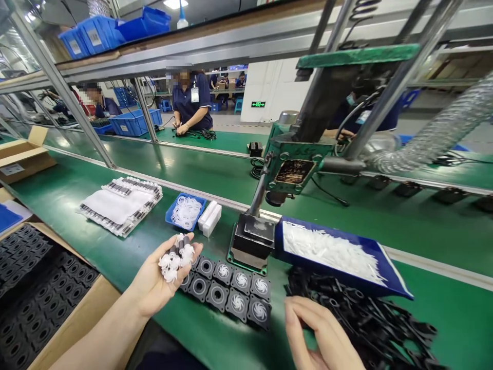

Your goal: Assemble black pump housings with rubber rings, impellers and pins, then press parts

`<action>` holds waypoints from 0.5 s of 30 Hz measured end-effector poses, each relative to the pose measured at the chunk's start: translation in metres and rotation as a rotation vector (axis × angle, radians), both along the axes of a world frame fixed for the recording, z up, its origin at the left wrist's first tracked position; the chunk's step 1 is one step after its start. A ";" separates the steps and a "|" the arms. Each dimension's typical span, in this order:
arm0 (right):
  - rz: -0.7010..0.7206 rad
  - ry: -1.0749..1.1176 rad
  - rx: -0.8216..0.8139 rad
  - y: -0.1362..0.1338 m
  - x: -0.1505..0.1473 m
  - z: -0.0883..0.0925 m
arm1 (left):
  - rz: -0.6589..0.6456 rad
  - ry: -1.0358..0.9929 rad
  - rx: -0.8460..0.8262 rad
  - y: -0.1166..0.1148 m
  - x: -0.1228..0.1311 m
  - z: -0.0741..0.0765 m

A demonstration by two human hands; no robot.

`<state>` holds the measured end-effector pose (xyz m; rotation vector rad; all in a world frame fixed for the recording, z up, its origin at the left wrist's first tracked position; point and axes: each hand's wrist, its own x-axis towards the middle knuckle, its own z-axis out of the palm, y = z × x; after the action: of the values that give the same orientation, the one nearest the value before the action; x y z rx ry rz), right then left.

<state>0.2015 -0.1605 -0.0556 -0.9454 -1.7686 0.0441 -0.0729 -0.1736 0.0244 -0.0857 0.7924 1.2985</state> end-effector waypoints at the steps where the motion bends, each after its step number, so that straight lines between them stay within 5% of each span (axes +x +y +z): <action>1: -0.003 -0.006 -0.004 -0.002 0.000 0.001 | -0.007 -0.053 -0.028 -0.001 0.002 -0.001; 7: 0.068 -0.020 -0.088 -0.012 -0.009 0.014 | -0.068 -0.144 -0.035 -0.006 0.009 -0.010; 15: 0.390 0.003 -0.432 -0.013 -0.051 0.034 | -0.218 -0.216 -0.056 -0.012 0.012 -0.019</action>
<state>0.1508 -0.1732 -0.0213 -0.8798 -1.9574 0.6984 -0.0609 -0.1860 0.0052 -0.1766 0.6344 1.0409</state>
